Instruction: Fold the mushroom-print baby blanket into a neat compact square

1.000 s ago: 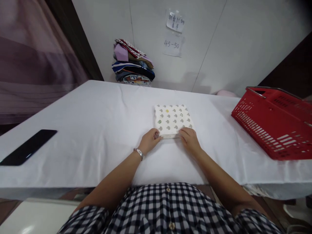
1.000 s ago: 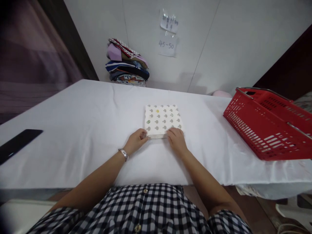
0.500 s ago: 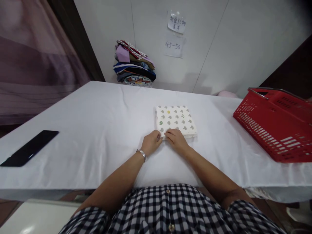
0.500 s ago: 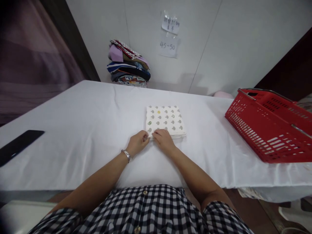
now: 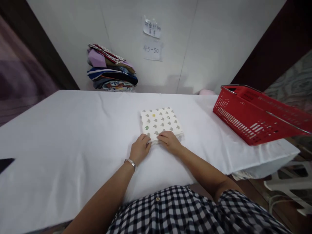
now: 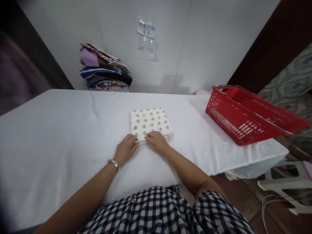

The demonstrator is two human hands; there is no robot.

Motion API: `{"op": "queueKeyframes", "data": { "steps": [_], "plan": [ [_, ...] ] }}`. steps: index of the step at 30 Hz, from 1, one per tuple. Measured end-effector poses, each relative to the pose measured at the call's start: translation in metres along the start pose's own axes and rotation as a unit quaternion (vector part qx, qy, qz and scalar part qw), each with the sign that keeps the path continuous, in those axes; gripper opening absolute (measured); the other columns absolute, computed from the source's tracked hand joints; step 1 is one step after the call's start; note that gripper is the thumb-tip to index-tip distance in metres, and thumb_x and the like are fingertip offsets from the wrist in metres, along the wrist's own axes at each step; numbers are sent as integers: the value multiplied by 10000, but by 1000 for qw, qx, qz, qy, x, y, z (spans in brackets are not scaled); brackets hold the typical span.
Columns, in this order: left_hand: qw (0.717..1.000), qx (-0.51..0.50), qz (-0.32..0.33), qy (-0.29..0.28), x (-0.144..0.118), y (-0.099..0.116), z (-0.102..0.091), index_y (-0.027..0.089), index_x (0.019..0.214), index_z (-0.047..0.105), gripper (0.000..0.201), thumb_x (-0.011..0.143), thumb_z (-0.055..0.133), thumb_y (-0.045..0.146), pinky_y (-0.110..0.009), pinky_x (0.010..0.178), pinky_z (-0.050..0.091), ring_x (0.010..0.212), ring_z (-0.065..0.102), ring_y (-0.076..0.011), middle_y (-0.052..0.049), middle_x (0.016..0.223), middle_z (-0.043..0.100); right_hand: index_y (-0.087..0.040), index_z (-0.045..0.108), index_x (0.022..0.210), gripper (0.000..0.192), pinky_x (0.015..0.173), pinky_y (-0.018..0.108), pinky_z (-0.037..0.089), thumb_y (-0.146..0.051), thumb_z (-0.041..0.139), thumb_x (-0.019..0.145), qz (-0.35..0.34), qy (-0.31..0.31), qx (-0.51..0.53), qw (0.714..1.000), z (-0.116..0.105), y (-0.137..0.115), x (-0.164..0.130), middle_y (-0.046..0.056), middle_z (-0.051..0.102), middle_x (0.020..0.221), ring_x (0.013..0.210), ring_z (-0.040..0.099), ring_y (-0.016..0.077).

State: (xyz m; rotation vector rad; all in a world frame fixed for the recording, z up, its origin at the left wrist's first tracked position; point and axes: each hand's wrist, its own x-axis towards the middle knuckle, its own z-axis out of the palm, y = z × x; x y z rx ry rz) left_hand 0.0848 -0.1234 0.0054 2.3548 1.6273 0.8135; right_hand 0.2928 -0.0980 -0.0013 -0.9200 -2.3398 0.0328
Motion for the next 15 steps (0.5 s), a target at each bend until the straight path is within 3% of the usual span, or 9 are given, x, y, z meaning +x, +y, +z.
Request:
{"op": "queueKeyframes", "data": {
  "steps": [4,8,11,15],
  "plan": [
    [1000,-4,-5,-3,0,-1,-1,234,922,551,119,836,470,247,-251,617,435,825,586,-139,-2,1023,563,-228,650,1055,240,906,383,410,-264,468,903,64,33,-10,997,-33,41,-39,85,638,1091,1020,555,200],
    [1000,-8,-12,-12,1,-1,-1,226,916,554,123,836,464,250,-250,619,440,779,586,-128,-3,1029,558,-223,691,918,230,866,383,441,-328,496,856,233,123,5,965,-55,72,-77,82,655,998,952,575,211],
    [1000,-15,-17,-14,2,-1,0,223,917,554,128,835,463,259,-251,628,447,749,581,-122,-7,1037,556,-201,683,839,253,767,332,463,-379,505,820,353,194,82,912,-58,72,-87,71,660,914,876,587,203],
    [1000,-20,-16,-7,2,-2,2,227,917,550,130,834,461,275,-253,631,451,731,577,-123,-13,1042,556,-177,662,800,302,687,267,438,-434,502,793,420,172,159,877,-56,57,-74,44,658,830,784,571,175]
  ]
}}
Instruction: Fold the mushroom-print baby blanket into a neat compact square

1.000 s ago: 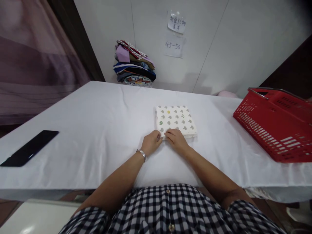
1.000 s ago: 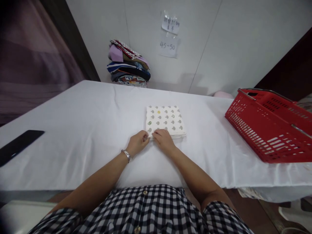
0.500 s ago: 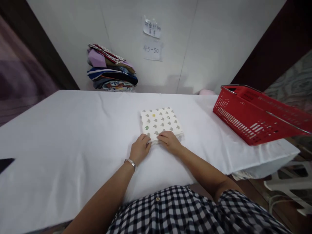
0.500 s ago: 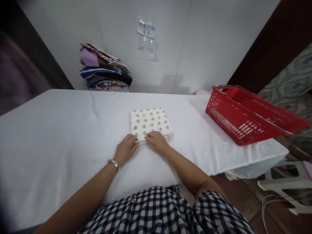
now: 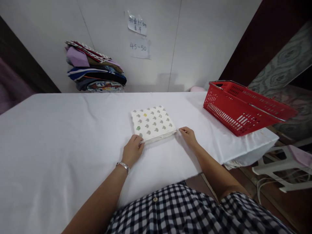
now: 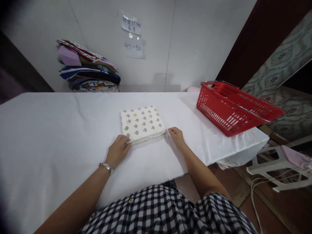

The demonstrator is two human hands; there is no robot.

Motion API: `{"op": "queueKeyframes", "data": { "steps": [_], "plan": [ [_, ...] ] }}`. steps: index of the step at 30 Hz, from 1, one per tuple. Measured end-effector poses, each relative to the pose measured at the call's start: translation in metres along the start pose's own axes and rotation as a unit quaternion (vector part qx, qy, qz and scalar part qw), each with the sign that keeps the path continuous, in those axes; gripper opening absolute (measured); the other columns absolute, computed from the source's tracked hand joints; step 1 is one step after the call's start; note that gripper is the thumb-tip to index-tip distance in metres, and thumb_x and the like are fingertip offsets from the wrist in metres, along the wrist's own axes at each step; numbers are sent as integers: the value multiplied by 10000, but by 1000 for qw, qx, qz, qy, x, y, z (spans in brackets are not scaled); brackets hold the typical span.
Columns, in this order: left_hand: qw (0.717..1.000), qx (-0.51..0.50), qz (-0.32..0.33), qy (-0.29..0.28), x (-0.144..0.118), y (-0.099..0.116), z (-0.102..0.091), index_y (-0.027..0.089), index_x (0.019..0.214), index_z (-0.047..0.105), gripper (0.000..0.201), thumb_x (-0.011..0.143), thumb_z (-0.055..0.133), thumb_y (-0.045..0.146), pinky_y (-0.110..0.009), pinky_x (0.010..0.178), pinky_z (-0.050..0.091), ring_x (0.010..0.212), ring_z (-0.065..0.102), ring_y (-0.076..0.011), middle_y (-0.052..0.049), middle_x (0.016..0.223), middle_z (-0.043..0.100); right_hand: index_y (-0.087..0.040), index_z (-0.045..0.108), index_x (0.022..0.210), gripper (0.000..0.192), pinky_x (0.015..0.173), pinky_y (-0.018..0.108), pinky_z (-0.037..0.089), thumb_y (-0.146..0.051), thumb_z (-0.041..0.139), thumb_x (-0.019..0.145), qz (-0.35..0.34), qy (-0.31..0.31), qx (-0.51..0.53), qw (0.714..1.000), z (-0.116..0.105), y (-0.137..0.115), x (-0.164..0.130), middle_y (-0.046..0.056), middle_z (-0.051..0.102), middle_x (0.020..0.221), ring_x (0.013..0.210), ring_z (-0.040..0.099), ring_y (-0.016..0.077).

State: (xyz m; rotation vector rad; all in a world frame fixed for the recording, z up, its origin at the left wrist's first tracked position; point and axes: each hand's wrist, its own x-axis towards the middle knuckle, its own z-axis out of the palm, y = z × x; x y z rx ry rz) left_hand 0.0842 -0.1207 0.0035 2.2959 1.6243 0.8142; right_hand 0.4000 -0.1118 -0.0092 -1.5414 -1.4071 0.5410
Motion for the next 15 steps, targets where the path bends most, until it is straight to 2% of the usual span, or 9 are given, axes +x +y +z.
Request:
{"op": "queueKeyframes", "data": {
  "steps": [6,10,15],
  "plan": [
    [1000,-8,5,4,-1,-1,0,232,922,549,138,837,460,297,-258,629,458,700,575,-115,-9,1042,553,-184,542,608,455,510,231,325,-579,427,804,87,-53,-77,992,10,-21,8,-23,488,528,539,425,119],
    [1000,-15,6,-1,0,-2,-1,232,923,549,136,839,464,296,-251,630,458,700,576,-111,-5,1042,549,-195,470,543,440,481,233,274,-582,494,752,111,-75,-116,984,11,-24,19,-43,430,494,500,379,104],
    [1000,-20,6,-5,1,-2,-2,230,925,554,131,833,477,282,-249,638,458,716,579,-115,-5,1029,551,-187,510,559,324,474,227,264,-480,573,682,134,-77,-98,983,16,-21,28,-50,428,491,490,370,94]
  ]
}}
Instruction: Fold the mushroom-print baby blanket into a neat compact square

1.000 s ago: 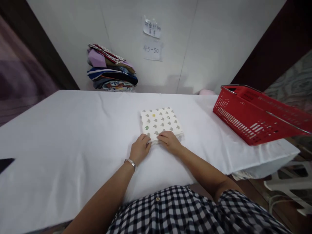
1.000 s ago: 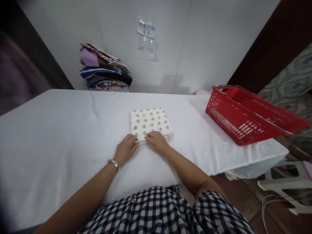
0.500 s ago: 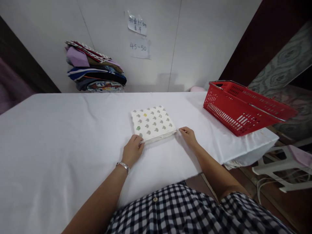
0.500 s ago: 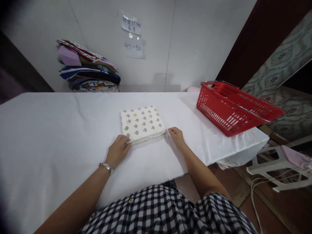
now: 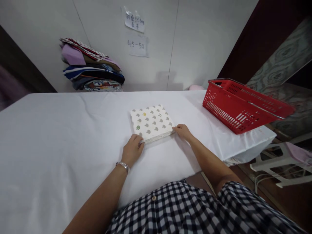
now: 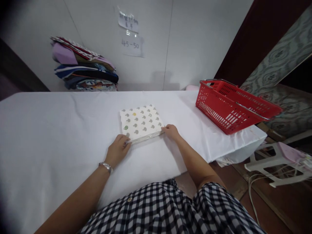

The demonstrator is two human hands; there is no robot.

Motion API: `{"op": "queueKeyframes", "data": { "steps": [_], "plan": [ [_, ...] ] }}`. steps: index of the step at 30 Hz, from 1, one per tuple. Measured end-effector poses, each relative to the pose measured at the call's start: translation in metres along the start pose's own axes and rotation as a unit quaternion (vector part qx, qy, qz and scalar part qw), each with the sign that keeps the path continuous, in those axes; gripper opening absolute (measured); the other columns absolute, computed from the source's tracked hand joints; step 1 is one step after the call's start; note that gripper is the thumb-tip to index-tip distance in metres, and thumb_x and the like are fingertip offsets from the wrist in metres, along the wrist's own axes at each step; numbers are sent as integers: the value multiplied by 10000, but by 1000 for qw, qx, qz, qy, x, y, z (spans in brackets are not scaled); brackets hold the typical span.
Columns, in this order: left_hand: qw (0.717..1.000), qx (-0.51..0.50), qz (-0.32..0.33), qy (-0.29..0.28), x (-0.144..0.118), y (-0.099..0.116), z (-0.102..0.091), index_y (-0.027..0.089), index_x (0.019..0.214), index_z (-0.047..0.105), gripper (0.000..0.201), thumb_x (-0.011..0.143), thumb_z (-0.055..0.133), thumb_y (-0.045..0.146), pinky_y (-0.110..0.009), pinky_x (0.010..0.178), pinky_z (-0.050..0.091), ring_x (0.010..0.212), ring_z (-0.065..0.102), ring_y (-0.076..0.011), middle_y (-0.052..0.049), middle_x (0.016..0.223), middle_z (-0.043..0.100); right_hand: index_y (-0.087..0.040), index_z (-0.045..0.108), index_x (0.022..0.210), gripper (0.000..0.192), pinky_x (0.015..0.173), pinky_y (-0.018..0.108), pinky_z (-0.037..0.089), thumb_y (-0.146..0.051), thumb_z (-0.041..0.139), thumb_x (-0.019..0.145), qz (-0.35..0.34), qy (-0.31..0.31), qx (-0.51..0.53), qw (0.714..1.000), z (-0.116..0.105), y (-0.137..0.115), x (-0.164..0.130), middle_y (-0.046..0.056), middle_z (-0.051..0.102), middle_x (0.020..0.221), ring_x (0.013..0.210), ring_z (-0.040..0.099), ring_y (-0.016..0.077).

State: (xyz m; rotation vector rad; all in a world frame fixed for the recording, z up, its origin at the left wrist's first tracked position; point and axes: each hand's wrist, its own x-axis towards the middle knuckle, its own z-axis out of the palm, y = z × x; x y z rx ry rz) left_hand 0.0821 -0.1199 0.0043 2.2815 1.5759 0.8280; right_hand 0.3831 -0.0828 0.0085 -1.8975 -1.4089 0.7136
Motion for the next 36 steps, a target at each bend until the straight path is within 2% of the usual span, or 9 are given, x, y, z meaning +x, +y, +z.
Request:
{"op": "queueKeyframes", "data": {
  "steps": [4,14,17,21,28,30,32,34,36],
  "plan": [
    [1000,9,2,-4,1,1,-1,235,906,561,117,829,479,270,-245,631,447,741,581,-116,4,1016,559,-186,495,561,259,452,224,263,-406,579,669,27,1,46,999,0,3,0,-58,413,460,454,363,87],
    [1000,-6,2,-6,1,0,-1,232,888,568,122,818,473,261,-247,624,449,716,579,-115,-3,999,563,-191,510,578,297,465,240,294,-452,567,709,50,-61,6,997,-5,0,-5,-48,445,421,425,388,98],
    [1000,-3,-1,-8,1,0,-1,238,895,572,129,812,477,264,-246,620,447,712,578,-114,3,1001,570,-195,493,566,272,473,236,289,-423,557,701,29,-32,28,999,-4,-1,-2,-57,431,439,448,380,96],
    [1000,1,-5,-10,2,1,-2,240,882,577,120,805,485,253,-241,616,441,717,584,-110,11,996,576,-186,526,576,240,514,234,297,-386,527,708,-17,21,-53,998,1,1,0,-38,496,534,541,435,112],
    [1000,-7,2,-5,1,1,-3,235,883,585,119,808,495,261,-250,640,452,740,579,-117,1,994,579,-179,603,695,270,569,259,358,-407,495,792,-36,9,-163,986,2,7,-4,21,598,670,638,525,162],
    [1000,-9,12,6,0,1,-3,235,887,591,124,820,498,281,-258,667,458,784,575,-131,-10,979,584,-163,628,875,269,664,303,418,-379,475,829,-96,53,-220,969,4,3,-8,83,645,866,793,575,212],
    [999,-18,22,16,-1,2,-4,235,857,600,142,846,482,312,-263,688,461,811,569,-137,-15,946,586,-142,575,1103,328,810,370,430,-320,454,856,-210,89,-245,942,13,-9,-15,145,607,1105,1009,550,259],
    [999,-23,24,22,0,3,-4,232,802,604,198,873,449,332,-263,692,462,818,567,-136,-14,907,585,-141,481,1256,406,943,428,376,-292,424,883,-326,76,-238,912,27,-27,-22,165,530,1265,1182,462,272],
    [999,-25,23,26,1,4,-5,229,767,602,240,890,423,331,-261,694,462,816,569,-132,-12,883,581,-164,422,1326,444,1026,464,300,-319,399,911,-396,34,-220,891,43,-49,-29,151,474,1348,1283,375,261]
  ]
}}
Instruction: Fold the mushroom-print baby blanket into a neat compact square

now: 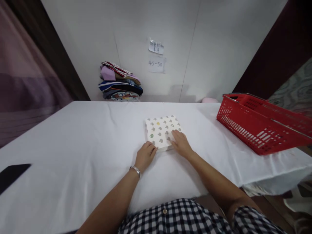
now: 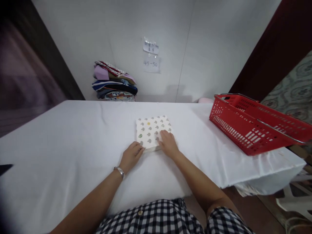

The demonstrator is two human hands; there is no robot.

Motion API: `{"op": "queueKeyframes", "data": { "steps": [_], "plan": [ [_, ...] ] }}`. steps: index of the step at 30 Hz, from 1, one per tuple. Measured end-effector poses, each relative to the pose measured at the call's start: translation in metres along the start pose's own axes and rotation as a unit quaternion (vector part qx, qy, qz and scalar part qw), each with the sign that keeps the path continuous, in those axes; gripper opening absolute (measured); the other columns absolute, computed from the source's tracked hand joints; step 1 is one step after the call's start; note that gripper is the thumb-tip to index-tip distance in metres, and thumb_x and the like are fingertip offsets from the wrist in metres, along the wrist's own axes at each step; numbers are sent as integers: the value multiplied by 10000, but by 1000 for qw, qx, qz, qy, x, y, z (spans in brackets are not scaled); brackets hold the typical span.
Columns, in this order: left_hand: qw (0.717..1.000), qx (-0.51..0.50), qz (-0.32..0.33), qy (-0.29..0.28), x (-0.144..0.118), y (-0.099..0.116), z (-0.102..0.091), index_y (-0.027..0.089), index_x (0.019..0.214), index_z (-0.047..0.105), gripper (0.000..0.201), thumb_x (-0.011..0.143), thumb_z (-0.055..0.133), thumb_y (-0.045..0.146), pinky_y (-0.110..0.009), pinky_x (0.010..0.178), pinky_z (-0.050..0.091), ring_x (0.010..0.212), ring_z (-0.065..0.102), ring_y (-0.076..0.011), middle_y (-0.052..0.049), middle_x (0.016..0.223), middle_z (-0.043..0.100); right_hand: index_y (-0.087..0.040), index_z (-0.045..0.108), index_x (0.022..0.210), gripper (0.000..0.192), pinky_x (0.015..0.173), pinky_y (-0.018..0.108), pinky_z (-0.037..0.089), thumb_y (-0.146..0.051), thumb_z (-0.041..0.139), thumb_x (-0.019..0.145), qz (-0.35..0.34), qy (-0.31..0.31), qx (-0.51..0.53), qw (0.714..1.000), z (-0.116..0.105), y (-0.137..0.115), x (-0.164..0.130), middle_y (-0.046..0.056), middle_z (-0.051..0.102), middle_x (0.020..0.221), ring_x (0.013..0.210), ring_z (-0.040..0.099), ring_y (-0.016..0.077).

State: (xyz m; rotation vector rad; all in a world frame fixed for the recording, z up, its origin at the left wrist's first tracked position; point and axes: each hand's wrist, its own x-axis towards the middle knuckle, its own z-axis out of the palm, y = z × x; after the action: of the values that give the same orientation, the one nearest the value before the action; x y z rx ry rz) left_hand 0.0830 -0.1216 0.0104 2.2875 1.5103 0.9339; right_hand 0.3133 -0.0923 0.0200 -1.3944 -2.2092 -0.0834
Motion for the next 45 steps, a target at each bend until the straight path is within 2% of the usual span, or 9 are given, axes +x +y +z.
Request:
{"op": "queueKeyframes", "data": {
  "steps": [4,8,15,21,26,31,37,41,45],
  "plan": [
    [1000,-6,4,-3,-2,-1,0,232,787,607,257,906,395,316,-253,722,466,832,572,-123,-9,904,581,-184,389,1367,520,1086,511,169,-449,390,919,-29,-81,21,996,12,-29,25,129,353,1451,1375,220,258],
    [1000,-7,-2,-12,-6,-1,-2,226,785,606,275,914,381,316,-247,716,470,829,573,-121,-11,903,579,-164,375,1386,613,1094,533,107,-551,312,915,-1,-199,6,980,26,-24,33,133,286,1484,1383,192,284],
    [998,27,25,48,41,5,-5,204,955,613,231,907,402,285,-329,920,428,1045,542,-173,-61,1072,618,-154,321,1420,643,1102,520,83,-552,279,917,15,-216,2,976,33,-24,28,117,232,1504,1395,150,273],
    [986,117,-80,-90,68,-6,21,176,1323,427,480,888,410,378,-509,1090,216,1390,195,-272,-118,1479,316,-158,321,1425,666,1113,467,109,-557,340,892,43,-306,78,948,14,-13,47,117,208,1509,1400,137,255],
    [980,125,-101,-116,61,-12,27,202,1377,357,509,911,320,406,-510,1113,156,1413,112,-232,-67,1524,212,-153,252,1449,651,1116,460,72,-506,335,909,98,-209,10,973,8,28,77,109,148,1528,1412,46,239],
    [982,134,-83,-104,57,-10,23,197,1364,382,496,913,318,391,-499,1117,164,1405,154,-235,-68,1508,259,-161,232,1453,623,1100,492,109,-500,265,931,122,-229,-56,964,37,57,80,109,149,1530,1411,57,241],
    [979,167,-63,-102,99,-10,14,186,1260,507,500,880,378,485,-510,1109,171,1366,259,-273,-110,1451,371,-184,215,1456,647,1093,502,127,-547,227,921,122,-223,-50,966,48,64,77,80,129,1537,1412,44,224],
    [977,177,-89,-75,136,-28,21,137,1367,387,626,868,379,516,-491,1124,124,1400,156,-273,-128,1502,257,-185,220,1455,644,1095,500,123,-543,235,919,127,-226,-47,965,44,62,76,84,119,1538,1412,47,224],
    [975,164,-122,-87,140,-50,41,138,1404,322,668,870,332,539,-502,1115,150,1411,105,-269,-110,1524,197,-188,253,1443,630,1091,513,114,-534,265,916,140,-246,-40,958,40,58,81,92,138,1534,1410,57,235]
  ]
}}
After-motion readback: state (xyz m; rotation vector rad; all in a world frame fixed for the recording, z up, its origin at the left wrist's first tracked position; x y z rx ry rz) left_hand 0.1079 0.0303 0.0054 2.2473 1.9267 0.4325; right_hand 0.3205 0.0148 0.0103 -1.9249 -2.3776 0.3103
